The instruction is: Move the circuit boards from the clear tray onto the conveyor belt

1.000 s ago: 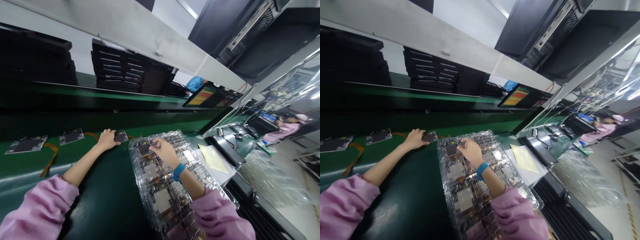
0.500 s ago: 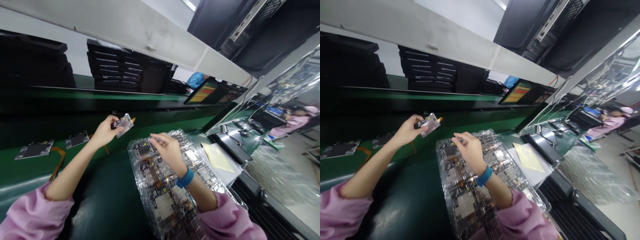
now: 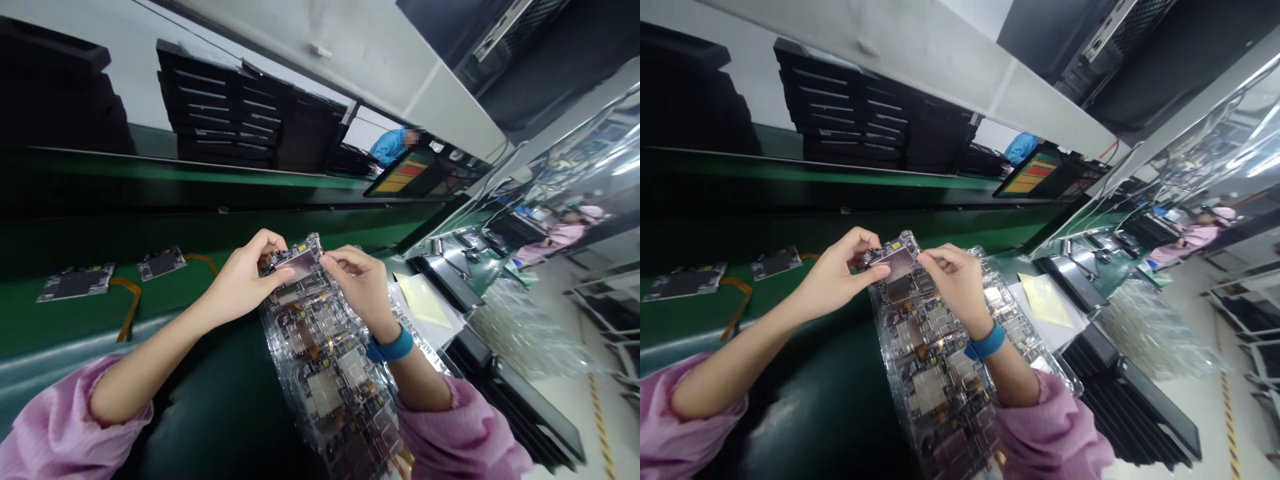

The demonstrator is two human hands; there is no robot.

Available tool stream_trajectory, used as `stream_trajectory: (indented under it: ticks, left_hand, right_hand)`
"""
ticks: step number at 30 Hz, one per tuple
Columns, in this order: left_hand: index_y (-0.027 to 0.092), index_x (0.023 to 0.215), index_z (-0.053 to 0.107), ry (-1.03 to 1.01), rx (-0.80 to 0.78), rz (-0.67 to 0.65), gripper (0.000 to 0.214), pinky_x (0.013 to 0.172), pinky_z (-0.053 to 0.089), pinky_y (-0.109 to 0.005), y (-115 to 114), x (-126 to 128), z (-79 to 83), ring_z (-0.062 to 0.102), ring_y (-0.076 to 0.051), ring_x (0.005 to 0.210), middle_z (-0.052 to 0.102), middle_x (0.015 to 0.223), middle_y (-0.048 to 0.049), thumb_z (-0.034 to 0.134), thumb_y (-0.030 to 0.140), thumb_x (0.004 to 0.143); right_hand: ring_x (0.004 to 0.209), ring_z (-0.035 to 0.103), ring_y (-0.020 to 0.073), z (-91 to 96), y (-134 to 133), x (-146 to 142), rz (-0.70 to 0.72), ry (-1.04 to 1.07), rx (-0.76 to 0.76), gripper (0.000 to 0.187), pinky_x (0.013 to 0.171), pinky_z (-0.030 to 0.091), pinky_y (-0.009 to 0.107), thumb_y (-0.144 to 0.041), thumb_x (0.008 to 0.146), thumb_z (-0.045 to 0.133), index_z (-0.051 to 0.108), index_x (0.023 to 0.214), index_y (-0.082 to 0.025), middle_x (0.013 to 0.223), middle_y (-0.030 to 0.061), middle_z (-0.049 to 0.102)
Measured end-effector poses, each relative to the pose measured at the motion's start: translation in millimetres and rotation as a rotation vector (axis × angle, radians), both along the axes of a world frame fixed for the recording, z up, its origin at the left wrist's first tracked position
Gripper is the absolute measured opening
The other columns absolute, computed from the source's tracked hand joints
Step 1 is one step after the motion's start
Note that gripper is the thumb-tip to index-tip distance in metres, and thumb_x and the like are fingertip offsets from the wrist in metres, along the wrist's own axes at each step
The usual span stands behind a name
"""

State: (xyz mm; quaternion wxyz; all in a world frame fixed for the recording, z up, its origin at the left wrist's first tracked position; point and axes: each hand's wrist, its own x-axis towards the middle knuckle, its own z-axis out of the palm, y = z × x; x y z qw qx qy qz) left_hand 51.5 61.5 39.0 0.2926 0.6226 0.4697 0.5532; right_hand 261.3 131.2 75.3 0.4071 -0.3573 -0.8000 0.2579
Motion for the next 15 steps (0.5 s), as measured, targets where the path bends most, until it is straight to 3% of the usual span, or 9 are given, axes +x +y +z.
stream_trajectory:
  ticks: [3, 6, 8, 11, 12, 15]
  left_hand:
    - [0.023, 0.117, 0.052, 0.067, -0.062, -0.111, 0.032, 0.084, 0.052, -0.032, 5, -11, -2.9, 0.066, -0.020, 0.101, 0.068, 0.114, -0.0052, 0.062, 0.038, 0.090]
    - [0.025, 0.129, 0.053, 0.314, -0.257, -0.202, 0.047, 0.091, 0.052, -0.036, 21, -49, -22.7, 0.064, -0.025, 0.110, 0.064, 0.130, -0.0094, 0.058, 0.049, 0.090]
    - [0.022, 0.125, 0.059, 0.561, -0.433, -0.034, 0.053, 0.097, 0.049, -0.042, 35, -84, -46.1, 0.060, -0.033, 0.119, 0.061, 0.135, -0.0138, 0.064, 0.054, 0.083]
    - [0.011, 0.108, 0.064, 0.844, -0.669, 0.384, 0.054, 0.099, 0.045, -0.055, 50, -134, -84.0, 0.053, -0.048, 0.124, 0.062, 0.128, -0.0245, 0.078, 0.047, 0.069]
    - [0.010, 0.101, 0.064, 0.875, -0.719, 0.463, 0.051, 0.098, 0.045, -0.057, 53, -146, -94.5, 0.052, -0.050, 0.123, 0.063, 0.122, -0.0256, 0.080, 0.044, 0.067]
    - [0.011, 0.089, 0.061, 0.847, -0.781, 0.479, 0.045, 0.091, 0.048, -0.056, 52, -167, -114.7, 0.058, -0.048, 0.114, 0.066, 0.105, -0.0198, 0.084, 0.037, 0.061]
  right_hand:
    - [0.062, 0.053, 0.0153, 2.5, 11, 10, 0.080, -0.106, -0.157, 0.028, 0.055, 0.040, 0.028, -0.048, 0.086, 0.069, 0.073, 0.079, -0.021, 0.079, 0.0022, 0.062]
    - [0.052, 0.043, 0.0141, -8.7, 35, 26, 0.054, -0.274, -0.447, 0.031, 0.051, 0.035, 0.028, -0.049, 0.082, 0.068, 0.071, 0.074, -0.020, 0.064, -0.0013, 0.053]
    - [0.050, 0.041, 0.0151, -24.5, 53, 36, -0.042, -0.436, -0.540, 0.029, 0.051, 0.034, 0.028, -0.046, 0.081, 0.067, 0.068, 0.069, -0.020, 0.057, -0.0034, 0.048]
    - [0.055, 0.049, 0.0178, -51.3, 74, 45, -0.202, -0.642, -0.500, 0.025, 0.056, 0.037, 0.029, -0.038, 0.083, 0.063, 0.064, 0.064, -0.021, 0.055, -0.0033, 0.049]
    - [0.058, 0.051, 0.0188, -58.9, 78, 46, -0.235, -0.684, -0.472, 0.026, 0.058, 0.038, 0.029, -0.035, 0.084, 0.062, 0.063, 0.063, -0.021, 0.056, -0.0026, 0.050]
    - [0.063, 0.056, 0.0215, -73.2, 81, 46, -0.280, -0.762, -0.416, 0.035, 0.062, 0.037, 0.030, -0.032, 0.089, 0.061, 0.056, 0.056, -0.021, 0.056, -0.0005, 0.053]
